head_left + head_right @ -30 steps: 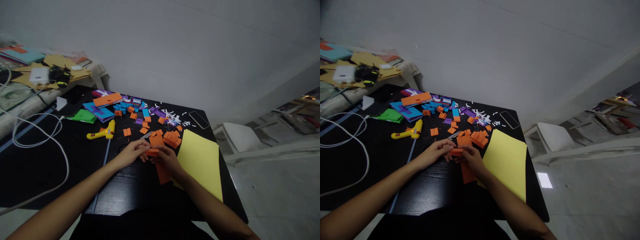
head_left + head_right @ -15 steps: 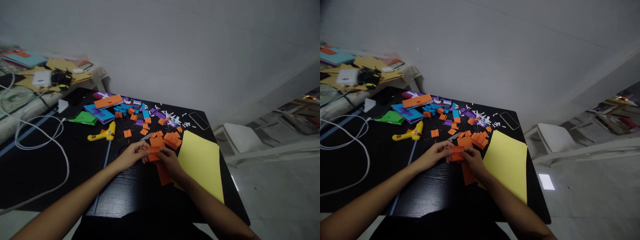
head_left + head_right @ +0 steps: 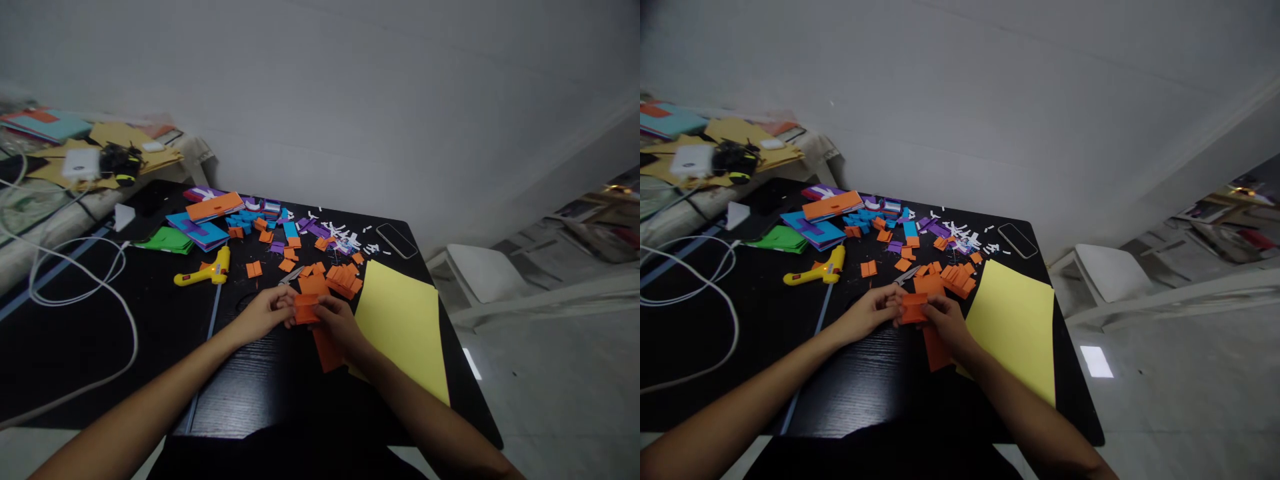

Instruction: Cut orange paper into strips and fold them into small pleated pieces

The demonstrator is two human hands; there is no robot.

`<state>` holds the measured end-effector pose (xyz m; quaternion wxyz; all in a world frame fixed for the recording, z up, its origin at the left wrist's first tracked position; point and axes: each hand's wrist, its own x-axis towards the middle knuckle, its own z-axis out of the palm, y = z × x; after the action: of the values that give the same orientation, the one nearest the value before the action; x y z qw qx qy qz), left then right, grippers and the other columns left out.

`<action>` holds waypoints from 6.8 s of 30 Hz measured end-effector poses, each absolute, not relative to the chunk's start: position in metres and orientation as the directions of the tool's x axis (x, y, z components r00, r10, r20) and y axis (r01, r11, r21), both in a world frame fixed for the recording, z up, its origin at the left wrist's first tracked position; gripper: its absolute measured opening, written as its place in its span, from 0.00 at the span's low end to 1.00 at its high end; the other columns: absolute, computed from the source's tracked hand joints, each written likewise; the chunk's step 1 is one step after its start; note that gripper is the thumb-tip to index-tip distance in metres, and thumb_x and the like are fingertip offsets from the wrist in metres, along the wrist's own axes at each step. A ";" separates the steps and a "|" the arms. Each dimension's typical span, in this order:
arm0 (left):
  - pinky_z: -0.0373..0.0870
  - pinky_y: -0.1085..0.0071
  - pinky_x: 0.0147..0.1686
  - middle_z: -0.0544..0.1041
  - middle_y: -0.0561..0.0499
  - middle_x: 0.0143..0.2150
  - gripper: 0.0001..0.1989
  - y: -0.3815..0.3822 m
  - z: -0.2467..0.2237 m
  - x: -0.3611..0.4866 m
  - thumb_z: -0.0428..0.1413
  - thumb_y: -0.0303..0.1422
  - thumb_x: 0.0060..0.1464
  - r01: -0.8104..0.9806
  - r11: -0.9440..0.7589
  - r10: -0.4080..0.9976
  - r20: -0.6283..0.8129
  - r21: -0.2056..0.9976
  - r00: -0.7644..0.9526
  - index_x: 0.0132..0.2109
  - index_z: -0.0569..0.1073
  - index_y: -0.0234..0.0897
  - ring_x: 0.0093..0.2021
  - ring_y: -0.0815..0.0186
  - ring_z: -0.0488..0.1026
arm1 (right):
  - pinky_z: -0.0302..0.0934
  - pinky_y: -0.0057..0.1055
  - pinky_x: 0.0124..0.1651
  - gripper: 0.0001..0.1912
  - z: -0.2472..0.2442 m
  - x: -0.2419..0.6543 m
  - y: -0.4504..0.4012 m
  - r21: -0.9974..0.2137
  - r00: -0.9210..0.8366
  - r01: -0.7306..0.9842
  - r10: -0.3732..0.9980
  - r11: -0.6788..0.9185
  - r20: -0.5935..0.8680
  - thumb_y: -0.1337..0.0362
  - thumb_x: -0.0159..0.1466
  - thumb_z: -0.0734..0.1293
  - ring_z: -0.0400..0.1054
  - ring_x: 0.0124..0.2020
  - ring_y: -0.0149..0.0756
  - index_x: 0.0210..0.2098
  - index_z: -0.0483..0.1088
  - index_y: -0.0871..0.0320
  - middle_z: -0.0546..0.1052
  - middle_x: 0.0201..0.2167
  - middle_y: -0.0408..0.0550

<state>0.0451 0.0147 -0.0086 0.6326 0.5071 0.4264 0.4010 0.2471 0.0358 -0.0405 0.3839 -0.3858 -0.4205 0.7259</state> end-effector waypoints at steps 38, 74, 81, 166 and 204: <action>0.70 0.62 0.52 0.83 0.37 0.44 0.11 0.198 0.013 0.056 0.56 0.23 0.54 0.775 0.028 0.991 0.082 0.631 -0.103 0.43 0.80 0.32 0.50 0.51 0.78 | 0.67 0.29 0.32 0.16 -0.039 0.247 0.035 -0.946 -0.533 -0.145 0.828 -0.291 -0.173 0.52 0.57 0.77 0.72 0.24 0.30 0.34 0.78 0.59 0.78 0.25 0.43; 0.73 0.59 0.45 0.75 0.39 0.45 0.10 0.033 0.004 0.044 0.54 0.32 0.65 0.904 -0.377 0.926 0.096 0.201 0.364 0.46 0.77 0.32 0.45 0.53 0.75 | 0.58 0.53 0.71 0.32 -0.020 0.282 0.010 -0.637 -0.605 0.613 0.796 0.467 0.002 0.74 0.62 0.69 0.61 0.69 0.50 0.66 0.66 0.57 0.67 0.68 0.61; 0.67 0.59 0.43 0.74 0.38 0.45 0.19 0.025 -0.005 0.060 0.63 0.44 0.59 0.929 -0.352 0.932 0.133 0.116 0.337 0.45 0.77 0.30 0.48 0.49 0.70 | 0.65 0.48 0.65 0.20 -0.017 0.290 0.018 -0.670 -0.576 0.568 0.812 0.478 0.090 0.72 0.64 0.69 0.69 0.62 0.48 0.56 0.74 0.56 0.72 0.61 0.58; 0.76 0.73 0.24 0.81 0.47 0.29 0.11 0.033 0.020 0.029 0.65 0.28 0.49 -0.661 0.329 0.926 -0.366 0.674 0.087 0.41 0.78 0.30 0.24 0.64 0.78 | 0.59 0.49 0.68 0.21 0.029 0.248 0.027 -0.990 -0.201 0.102 0.977 0.096 0.074 0.51 0.65 0.71 0.68 0.63 0.47 0.55 0.73 0.52 0.76 0.60 0.52; 0.77 0.64 0.39 0.83 0.37 0.36 0.31 0.008 -0.004 0.048 0.65 0.58 0.49 -0.487 0.561 0.780 -0.230 0.670 0.582 0.42 0.81 0.31 0.36 0.55 0.82 | 0.62 0.27 0.23 0.15 0.050 0.231 0.057 -0.984 -0.455 -0.046 0.880 -0.174 -0.134 0.55 0.53 0.78 0.67 0.21 0.29 0.33 0.73 0.55 0.77 0.26 0.41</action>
<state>0.0482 0.0084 -0.0043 0.8440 0.2807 0.2610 0.3753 0.2307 0.0567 0.0501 0.3504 -0.3869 -0.5388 0.6612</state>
